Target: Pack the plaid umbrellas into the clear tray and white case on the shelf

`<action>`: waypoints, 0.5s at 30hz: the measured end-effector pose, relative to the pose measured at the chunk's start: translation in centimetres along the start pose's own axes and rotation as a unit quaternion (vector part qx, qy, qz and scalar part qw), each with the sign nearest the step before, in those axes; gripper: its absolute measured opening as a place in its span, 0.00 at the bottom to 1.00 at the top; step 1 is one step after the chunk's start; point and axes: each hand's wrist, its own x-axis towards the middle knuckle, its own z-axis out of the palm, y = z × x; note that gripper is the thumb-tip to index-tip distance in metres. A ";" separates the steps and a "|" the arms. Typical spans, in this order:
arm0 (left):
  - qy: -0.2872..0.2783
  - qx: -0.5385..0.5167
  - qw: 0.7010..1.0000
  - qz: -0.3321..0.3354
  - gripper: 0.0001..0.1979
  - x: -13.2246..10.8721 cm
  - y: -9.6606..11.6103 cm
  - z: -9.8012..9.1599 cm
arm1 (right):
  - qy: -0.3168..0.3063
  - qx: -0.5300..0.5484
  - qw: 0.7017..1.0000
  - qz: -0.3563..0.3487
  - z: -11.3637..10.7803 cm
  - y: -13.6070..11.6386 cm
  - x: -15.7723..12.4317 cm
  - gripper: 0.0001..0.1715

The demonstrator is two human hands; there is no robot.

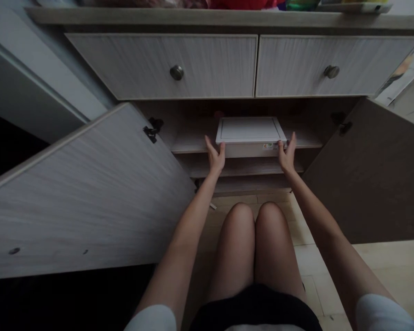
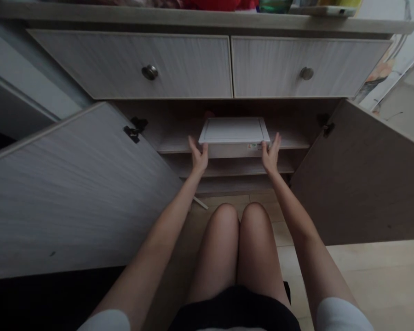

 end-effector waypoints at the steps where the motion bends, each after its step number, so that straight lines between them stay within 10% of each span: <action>1: -0.002 0.044 0.998 0.033 0.41 -0.5 0.1 -0.4 | 0.019 -0.056 0.998 -0.023 -0.4 -0.2 -0.6 0.41; 7: -0.205 0.182 0.944 0.185 0.36 -2.6 0.8 -0.5 | -0.136 -0.253 0.933 -0.217 0.4 -1.2 -3.9 0.39; 15: -0.190 0.239 0.920 0.246 0.37 2.2 1.3 1.8 | -0.152 -0.266 0.925 -0.226 3.7 -1.0 1.9 0.40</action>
